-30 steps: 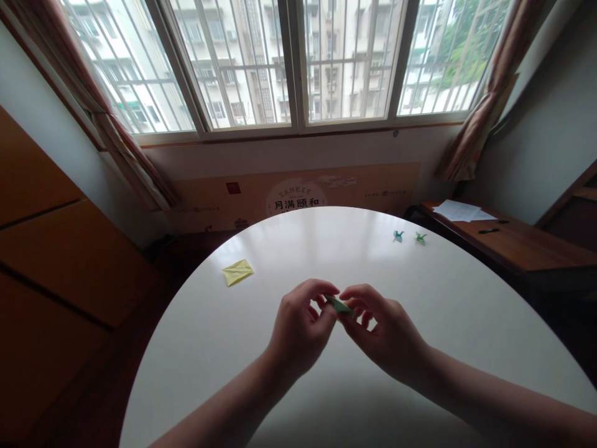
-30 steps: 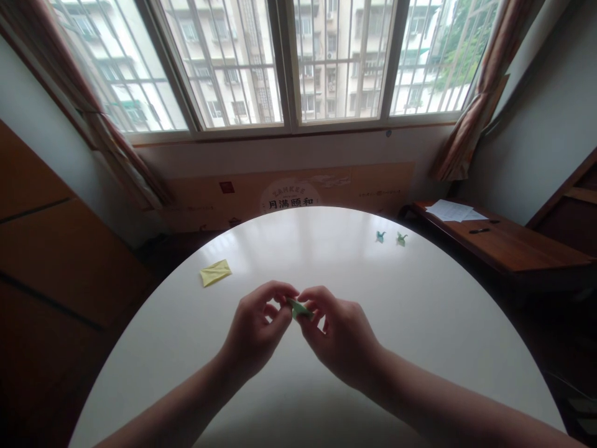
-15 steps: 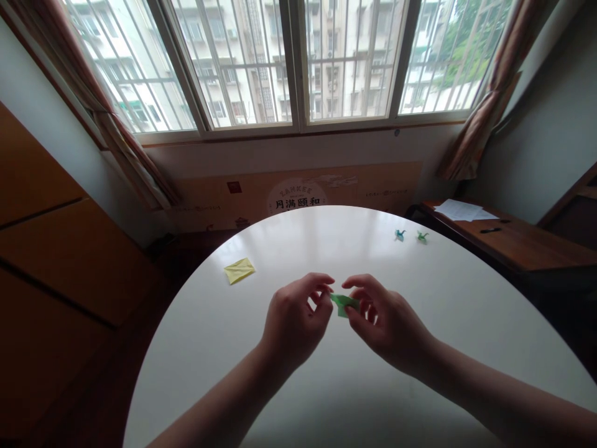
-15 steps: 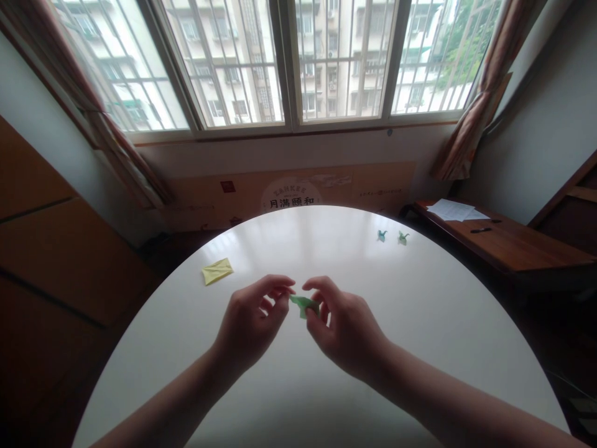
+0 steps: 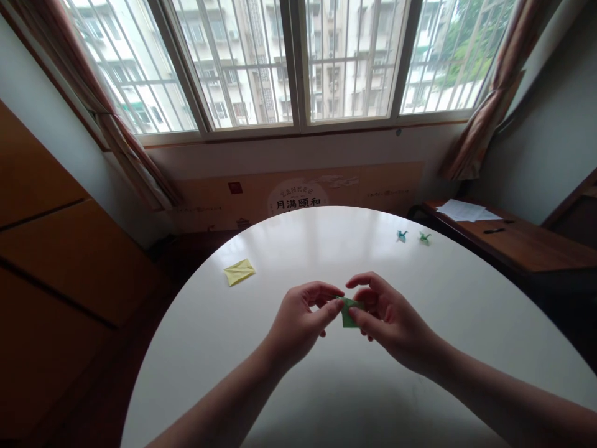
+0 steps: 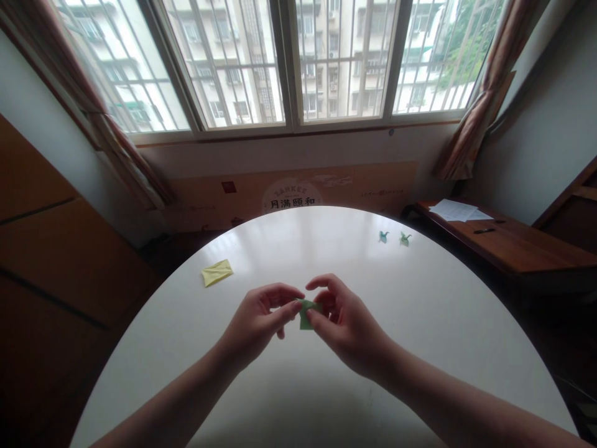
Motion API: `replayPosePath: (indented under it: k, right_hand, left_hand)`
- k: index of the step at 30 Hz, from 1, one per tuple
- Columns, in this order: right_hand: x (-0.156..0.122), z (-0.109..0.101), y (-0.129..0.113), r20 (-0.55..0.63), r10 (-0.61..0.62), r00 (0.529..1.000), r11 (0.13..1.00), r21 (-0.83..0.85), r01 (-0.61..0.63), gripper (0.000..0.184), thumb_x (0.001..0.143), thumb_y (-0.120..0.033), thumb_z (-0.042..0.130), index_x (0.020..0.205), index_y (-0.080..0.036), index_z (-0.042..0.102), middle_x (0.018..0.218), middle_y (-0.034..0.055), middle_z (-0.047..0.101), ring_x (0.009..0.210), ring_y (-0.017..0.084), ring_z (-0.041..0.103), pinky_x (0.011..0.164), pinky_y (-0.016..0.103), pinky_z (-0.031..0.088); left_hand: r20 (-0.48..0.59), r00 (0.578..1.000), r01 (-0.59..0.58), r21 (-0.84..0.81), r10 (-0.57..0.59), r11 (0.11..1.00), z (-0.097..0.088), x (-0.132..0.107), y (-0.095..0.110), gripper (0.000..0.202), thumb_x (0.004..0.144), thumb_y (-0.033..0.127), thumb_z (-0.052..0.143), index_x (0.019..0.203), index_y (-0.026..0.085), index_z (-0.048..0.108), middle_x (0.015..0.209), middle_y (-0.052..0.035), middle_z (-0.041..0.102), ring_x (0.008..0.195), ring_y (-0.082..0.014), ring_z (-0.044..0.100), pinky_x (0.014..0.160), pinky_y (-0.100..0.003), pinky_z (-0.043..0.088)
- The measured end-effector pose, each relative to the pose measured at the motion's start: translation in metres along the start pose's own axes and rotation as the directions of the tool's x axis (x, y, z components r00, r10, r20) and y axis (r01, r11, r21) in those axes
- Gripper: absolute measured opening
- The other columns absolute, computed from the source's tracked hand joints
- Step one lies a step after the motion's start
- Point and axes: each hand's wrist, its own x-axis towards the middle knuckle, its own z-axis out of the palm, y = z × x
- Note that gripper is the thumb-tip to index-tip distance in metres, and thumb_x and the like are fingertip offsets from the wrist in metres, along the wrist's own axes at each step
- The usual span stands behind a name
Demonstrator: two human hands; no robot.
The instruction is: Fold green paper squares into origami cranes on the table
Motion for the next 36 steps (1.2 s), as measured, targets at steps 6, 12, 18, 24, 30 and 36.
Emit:
replayPosePath:
  k: [6,12,18,24,30,36]
  right_hand:
    - [-0.001,-0.002,0.000,0.011,0.005,1.000,1.000,-0.010,-0.005,0.029,0.089,-0.028,0.066,0.115,-0.023,0.055,0.077,-0.0014,0.060,0.064,0.014,0.055,0.054,0.024,0.046]
    - [0.005,-0.009,-0.005,0.030,0.182,0.983,0.939,0.291,-0.182,0.038,0.080,-0.031,0.072,0.114,-0.021,0.057,0.072,-0.0047,0.055,0.052,0.010,0.049,0.043,0.021,0.045]
    - [0.007,-0.008,-0.009,0.135,0.236,0.962,0.871,0.409,-0.271,0.043,0.076,-0.026,0.075,0.115,-0.021,0.059,0.067,-0.0066,0.051,0.049,0.008,0.044,0.041,0.019,0.044]
    - [0.006,-0.011,-0.005,0.222,0.245,0.944,0.847,0.424,-0.320,0.046,0.077,-0.022,0.076,0.119,-0.021,0.058,0.065,-0.0075,0.050,0.050,0.008,0.045,0.041,0.018,0.045]
    - [0.006,-0.012,-0.004,0.246,0.254,0.935,0.838,0.427,-0.340,0.046,0.077,-0.020,0.076,0.120,-0.021,0.059,0.065,-0.0073,0.050,0.051,0.008,0.045,0.041,0.017,0.046]
    - [0.006,-0.014,0.000,0.221,0.189,0.957,0.907,0.333,-0.256,0.046,0.082,-0.025,0.076,0.124,-0.022,0.057,0.070,-0.0054,0.053,0.055,0.009,0.049,0.044,0.017,0.047]
  left_hand:
    - [-0.008,1.000,-0.027,-0.016,0.027,0.999,-0.007,0.001,-0.001,0.023,0.082,0.032,0.071,0.095,0.013,0.072,0.080,-0.0069,0.071,0.066,-0.0157,0.062,0.043,-0.019,0.049]
    - [-0.051,0.974,-0.210,0.173,0.221,0.962,-0.017,0.002,0.002,0.015,0.085,0.025,0.070,0.097,0.016,0.071,0.086,-0.0074,0.073,0.075,-0.0174,0.065,0.048,-0.018,0.050]
    - [0.093,0.911,-0.406,0.364,0.401,0.838,-0.024,-0.001,0.010,0.008,0.087,0.015,0.067,0.091,0.017,0.073,0.082,-0.0052,0.073,0.067,-0.0133,0.065,0.054,-0.020,0.053]
    - [0.247,0.791,-0.606,0.448,0.560,0.658,-0.032,-0.006,0.018,0.009,0.089,0.012,0.065,0.087,0.018,0.072,0.088,-0.0053,0.074,0.071,-0.0122,0.067,0.058,-0.020,0.053]
    - [0.319,0.731,-0.670,0.503,0.603,0.546,-0.032,-0.008,0.023,0.007,0.088,0.012,0.068,0.089,0.019,0.071,0.092,-0.0036,0.073,0.079,-0.0133,0.068,0.070,-0.023,0.055]
    - [0.335,0.758,-0.643,0.526,0.559,0.556,-0.032,-0.007,0.022,0.008,0.090,0.013,0.066,0.087,0.020,0.070,0.096,-0.0032,0.073,0.082,-0.0138,0.069,0.070,-0.022,0.055]
